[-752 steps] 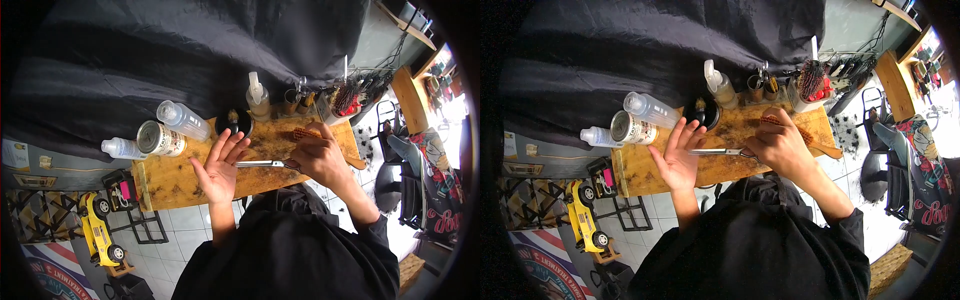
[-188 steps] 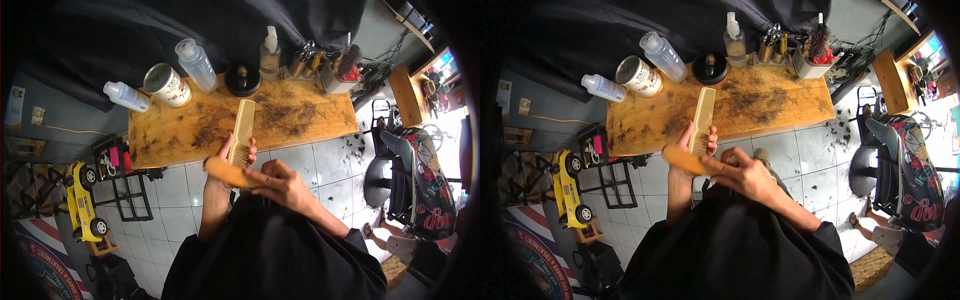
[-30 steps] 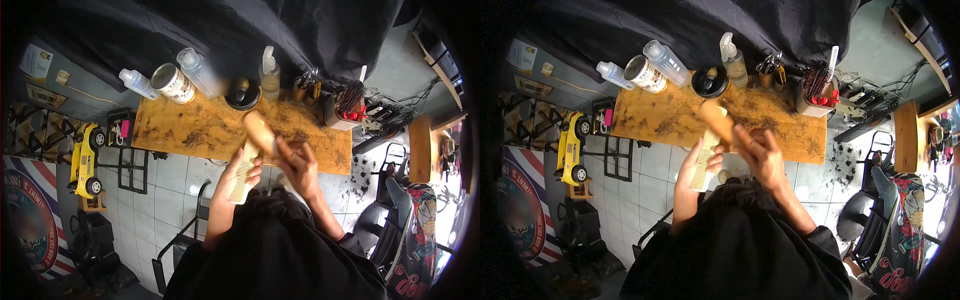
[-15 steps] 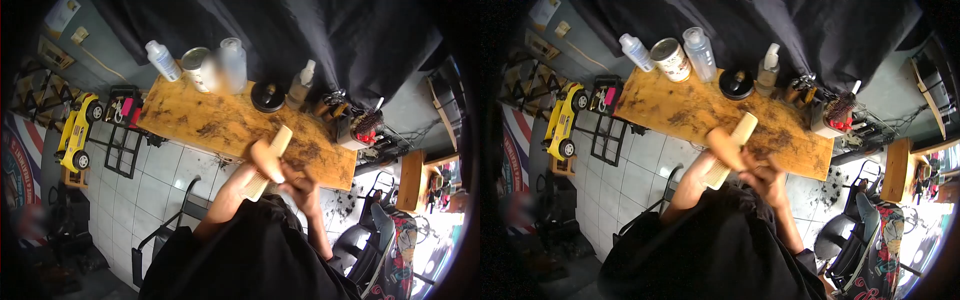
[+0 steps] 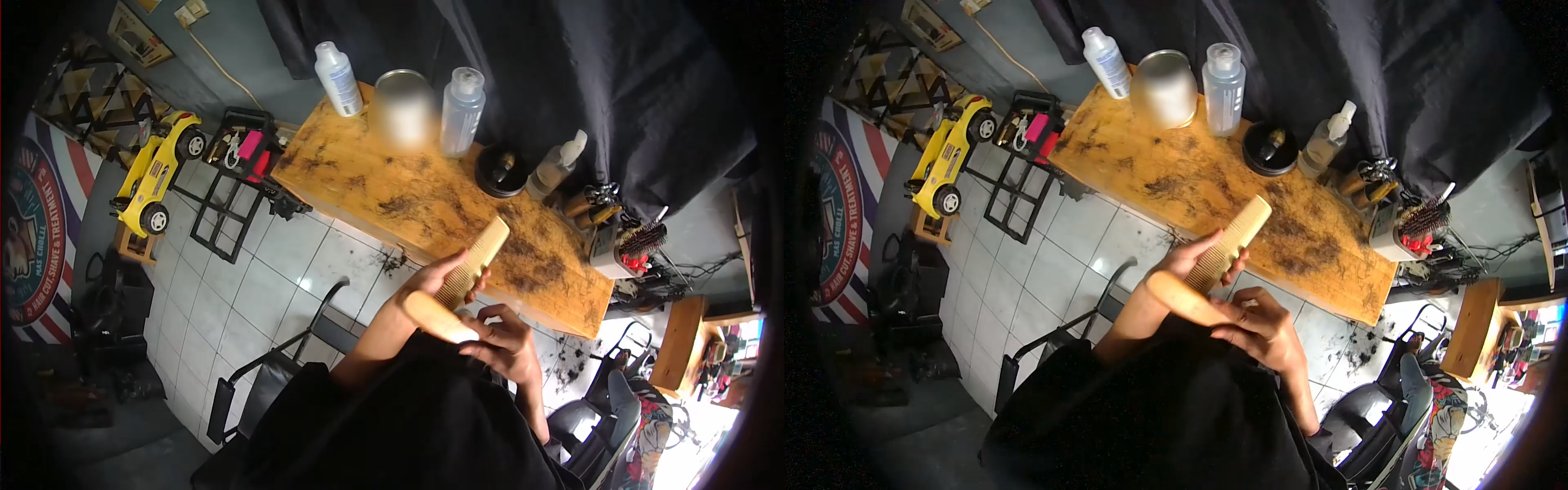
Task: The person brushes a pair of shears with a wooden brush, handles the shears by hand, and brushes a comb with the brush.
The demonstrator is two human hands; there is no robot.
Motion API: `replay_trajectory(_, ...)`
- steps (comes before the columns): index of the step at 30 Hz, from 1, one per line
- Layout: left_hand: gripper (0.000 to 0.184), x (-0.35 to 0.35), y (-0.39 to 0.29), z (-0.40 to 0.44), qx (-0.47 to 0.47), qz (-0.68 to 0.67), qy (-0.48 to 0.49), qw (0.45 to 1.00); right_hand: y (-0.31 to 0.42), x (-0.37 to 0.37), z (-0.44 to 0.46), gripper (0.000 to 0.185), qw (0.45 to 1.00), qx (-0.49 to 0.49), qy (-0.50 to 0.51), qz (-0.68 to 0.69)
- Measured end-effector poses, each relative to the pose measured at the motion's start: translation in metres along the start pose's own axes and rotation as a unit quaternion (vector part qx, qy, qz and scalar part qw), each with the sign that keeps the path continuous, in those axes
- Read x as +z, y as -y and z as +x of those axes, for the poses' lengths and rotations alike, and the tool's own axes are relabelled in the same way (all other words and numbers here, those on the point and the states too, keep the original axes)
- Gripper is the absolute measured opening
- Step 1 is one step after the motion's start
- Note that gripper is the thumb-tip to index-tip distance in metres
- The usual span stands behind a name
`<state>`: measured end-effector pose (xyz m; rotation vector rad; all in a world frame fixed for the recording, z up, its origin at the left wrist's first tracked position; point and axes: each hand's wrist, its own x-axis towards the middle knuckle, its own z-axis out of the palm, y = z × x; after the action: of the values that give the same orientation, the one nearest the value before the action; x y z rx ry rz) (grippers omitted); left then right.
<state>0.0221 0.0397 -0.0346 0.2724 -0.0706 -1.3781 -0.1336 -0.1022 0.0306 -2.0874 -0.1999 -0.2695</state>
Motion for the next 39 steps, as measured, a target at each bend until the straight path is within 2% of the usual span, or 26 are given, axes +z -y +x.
replay_trajectory(2,0.043,0.011,0.013,-0.004,-0.032,0.028,-0.171,0.984,-0.017,0.007,0.005,0.050,0.998,0.030,-0.061,-0.016)
replay_trajectory(3,0.042,0.022,0.014,-0.013,0.042,0.148,-0.219,0.963,-0.024,0.006,0.008,0.049,0.989,0.048,-0.131,-0.041)
replay_trajectory(6,0.042,0.033,0.009,-0.021,0.053,0.154,-0.172,0.972,-0.045,-0.007,0.017,0.047,0.946,0.146,-0.270,-0.108)
replay_trajectory(7,0.042,0.035,0.008,-0.024,0.056,0.152,-0.172,0.972,-0.053,-0.013,0.016,0.046,0.936,0.113,-0.293,-0.160)
replay_trajectory(8,0.042,0.036,0.006,-0.027,0.065,0.113,-0.139,0.982,-0.049,-0.015,0.017,0.046,0.930,0.165,-0.308,-0.114)
replay_trajectory(10,0.041,0.032,0.004,-0.032,0.073,0.074,-0.107,0.989,-0.036,-0.019,0.012,0.046,0.937,0.208,-0.267,-0.093)
replay_trajectory(12,0.042,0.026,-0.001,-0.033,0.090,0.048,-0.162,0.982,-0.023,-0.009,0.005,0.045,0.967,0.145,-0.206,0.027)
replay_trajectory(13,0.044,0.029,-0.008,-0.036,0.092,0.083,-0.117,0.985,-0.026,-0.009,0.002,0.045,0.992,0.004,-0.121,-0.023)
replay_trajectory(14,0.042,0.037,-0.002,-0.029,0.087,0.065,-0.234,0.966,-0.021,-0.006,0.002,0.044,0.996,-0.069,-0.039,0.031)
replay_trajectory(15,0.045,0.026,-0.002,-0.026,0.070,0.072,-0.193,0.976,0.000,-0.005,0.013,0.045,0.994,-0.095,0.035,0.030)
replay_trajectory(16,0.048,0.020,-0.003,-0.025,0.054,0.079,-0.152,0.984,0.008,0.000,0.008,0.045,0.994,-0.028,0.084,0.057)
replay_trajectory(18,0.052,0.023,-0.001,-0.027,0.046,0.110,-0.163,0.979,0.006,0.003,0.009,0.048,0.997,-0.015,0.072,0.025)
replay_trajectory(19,0.052,0.026,-0.003,-0.026,-0.003,0.096,-0.187,0.978,-0.007,0.002,0.012,0.050,0.999,-0.044,0.020,-0.016)
replay_trajectory(20,0.051,0.028,-0.004,-0.025,-0.050,0.082,-0.208,0.973,-0.020,0.000,0.009,0.051,1.000,0.009,-0.019,-0.022)
replay_trajectory(21,0.049,0.015,0.008,-0.029,0.086,0.132,-0.175,0.972,-0.024,-0.003,0.008,0.047,0.992,0.066,-0.083,-0.064)
replay_trajectory(22,0.049,0.019,0.007,-0.029,0.085,0.131,-0.173,0.973,-0.024,-0.006,0.013,0.042,0.976,0.121,-0.146,-0.105)
replay_trajectory(25,0.046,0.032,0.002,-0.032,0.058,0.041,-0.101,0.992,-0.048,-0.019,0.012,0.038,0.929,0.175,-0.269,-0.181)
replay_trajectory(26,0.046,0.033,0.001,-0.032,0.062,0.041,-0.101,0.992,-0.045,-0.024,0.009,0.041,0.929,0.205,-0.276,-0.135)
replay_trajectory(28,0.046,0.034,0.000,-0.033,0.071,0.019,-0.125,0.989,-0.042,-0.025,0.000,0.040,0.949,0.150,-0.246,-0.128)
replay_trajectory(30,0.049,0.031,-0.001,-0.030,0.086,0.032,-0.140,0.986,-0.038,-0.028,-0.011,0.042,0.993,0.026,-0.087,-0.079)
replay_trajectory(32,0.052,0.028,-0.001,-0.026,0.067,0.002,-0.222,0.973,-0.005,-0.020,0.001,0.044,0.998,-0.040,0.022,0.030)
replay_trajectory(34,0.058,0.018,-0.001,-0.026,0.044,0.029,-0.148,0.988,0.009,-0.009,-0.001,0.046,0.994,0.001,0.084,0.063)
replay_trajectory(36,0.059,0.019,0.005,-0.023,0.066,0.056,-0.157,0.984,0.006,-0.005,0.006,0.045,0.999,0.000,0.045,-0.010)
replay_trajectory(37,0.056,0.016,-0.004,-0.019,0.006,0.056,-0.075,0.996,-0.017,-0.004,0.002,0.044,1.000,-0.006,-0.005,-0.025)
replay_trajectory(38,0.052,0.022,0.008,-0.027,0.072,0.074,-0.184,0.978,-0.039,-0.004,-0.001,0.044,0.998,-0.013,-0.054,-0.041)
replay_trajectory(39,0.050,0.026,0.009,-0.027,0.079,0.089,-0.202,0.972,-0.031,-0.007,0.006,0.044,0.990,0.061,-0.111,-0.056)
